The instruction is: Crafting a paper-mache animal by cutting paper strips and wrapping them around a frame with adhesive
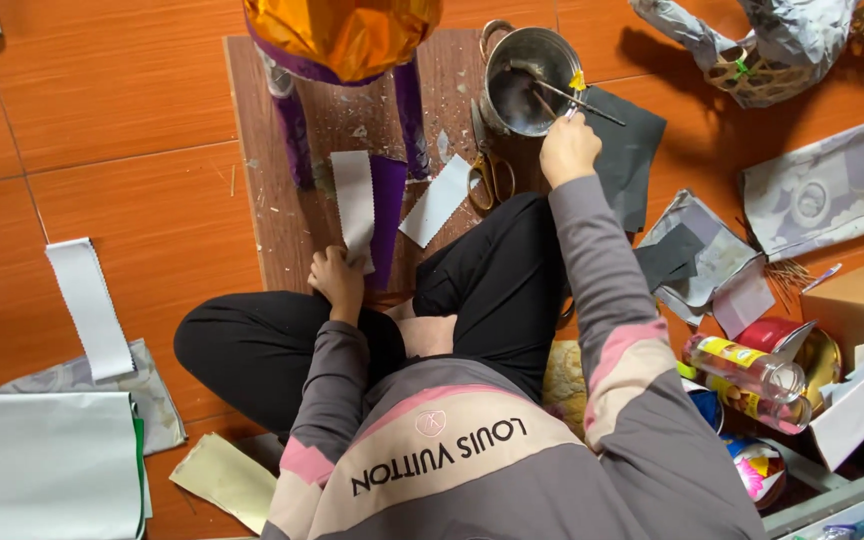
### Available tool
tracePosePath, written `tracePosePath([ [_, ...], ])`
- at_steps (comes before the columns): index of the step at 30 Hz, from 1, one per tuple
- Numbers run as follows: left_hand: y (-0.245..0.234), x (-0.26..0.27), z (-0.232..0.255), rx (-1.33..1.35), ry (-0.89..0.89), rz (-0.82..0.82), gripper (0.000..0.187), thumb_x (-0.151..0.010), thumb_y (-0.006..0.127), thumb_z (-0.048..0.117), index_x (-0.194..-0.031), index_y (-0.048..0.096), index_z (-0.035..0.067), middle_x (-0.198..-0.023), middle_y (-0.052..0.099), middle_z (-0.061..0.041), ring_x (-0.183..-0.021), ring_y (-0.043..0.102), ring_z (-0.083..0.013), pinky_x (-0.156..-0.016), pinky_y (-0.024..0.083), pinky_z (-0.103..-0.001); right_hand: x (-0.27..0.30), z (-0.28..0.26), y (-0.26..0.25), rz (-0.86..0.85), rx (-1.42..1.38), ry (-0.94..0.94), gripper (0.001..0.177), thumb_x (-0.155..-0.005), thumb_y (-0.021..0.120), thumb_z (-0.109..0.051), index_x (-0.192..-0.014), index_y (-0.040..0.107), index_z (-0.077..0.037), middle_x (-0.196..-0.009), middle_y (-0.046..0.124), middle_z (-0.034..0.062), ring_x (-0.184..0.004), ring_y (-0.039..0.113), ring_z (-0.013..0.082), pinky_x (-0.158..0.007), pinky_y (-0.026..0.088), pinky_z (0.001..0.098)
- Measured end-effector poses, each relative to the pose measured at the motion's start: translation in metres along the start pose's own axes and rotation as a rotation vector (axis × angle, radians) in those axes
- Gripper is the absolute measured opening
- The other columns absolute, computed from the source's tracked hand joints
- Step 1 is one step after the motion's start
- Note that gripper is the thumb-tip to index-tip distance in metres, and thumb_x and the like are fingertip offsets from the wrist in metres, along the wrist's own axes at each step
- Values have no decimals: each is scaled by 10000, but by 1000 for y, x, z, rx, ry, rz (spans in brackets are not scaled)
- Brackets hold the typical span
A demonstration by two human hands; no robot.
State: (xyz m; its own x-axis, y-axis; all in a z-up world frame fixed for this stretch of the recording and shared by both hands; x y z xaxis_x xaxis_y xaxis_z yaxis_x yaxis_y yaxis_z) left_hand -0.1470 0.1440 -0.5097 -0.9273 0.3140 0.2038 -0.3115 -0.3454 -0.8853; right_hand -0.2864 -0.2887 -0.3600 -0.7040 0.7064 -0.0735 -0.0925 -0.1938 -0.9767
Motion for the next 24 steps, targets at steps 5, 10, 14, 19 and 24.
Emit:
tracePosePath([
  [5, -15, 2, 4, 523, -212, -219, 488, -799, 792, 142, -1153, 461, 92, -1139, 568, -230, -1083, 592, -452, -924, 459, -596, 51, -3, -28, -352, -448, 222, 384, -868, 393, -204, -1110, 681, -123, -992, 696, 179, -928, 676, 442, -796, 542, 561],
  [10, -26, 10, 33, 910, -219, -407, 618, -823, 738, 91, -1363, 446, 17, -1316, 510, -305, -1267, 454, -500, -1041, 388, -602, 89, -37, 9, -470, -1081, 456, 345, -973, 487, -282, -1259, 611, -136, -901, 646, 105, -761, 603, 262, -579, 485, 353],
  [14, -32, 17, 38, 1047, -341, -488, 619, -846, 740, 108, -1404, 486, 28, -1344, 527, -286, -1282, 462, -455, -1060, 398, -554, 95, -76, 4, -662, -1826, 662, 365, -1027, 449, -215, -1347, 533, -63, -877, 546, 65, -724, 624, 168, -405, 401, 185],
  [19, 8, 10, 13, 1191, -406, -511, 707, -817, 777, 70, -1426, 430, -22, -1322, 522, -306, -1187, 544, -449, -873, 537, -528, 97, -87, 70, -768, -2125, 797, 350, -1007, 452, -183, -1273, 572, 10, -787, 434, 8, -679, 524, 108, -425, 277, 127],
  [24, 25, 6, 8, 1248, -373, -512, 738, -740, 834, 18, -1380, 468, -19, -1284, 538, -285, -1175, 537, -414, -902, 523, -503, 133, -92, 11, -772, -2322, 700, 304, -1031, 391, -163, -1234, 580, -38, -708, 330, -21, -608, 459, 85, -388, 226, 117],
])
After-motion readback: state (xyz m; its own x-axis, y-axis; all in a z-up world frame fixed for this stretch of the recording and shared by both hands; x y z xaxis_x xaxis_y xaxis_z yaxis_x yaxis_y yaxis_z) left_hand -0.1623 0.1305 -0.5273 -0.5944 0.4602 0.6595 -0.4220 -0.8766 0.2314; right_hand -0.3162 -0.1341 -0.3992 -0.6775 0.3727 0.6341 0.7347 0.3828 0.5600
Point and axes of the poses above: each hand's wrist, its own x-axis away from the middle knuckle, its own y-axis out of the palm, z = x × y, the point moved 6 cm from there along -x, towards the middle knuckle
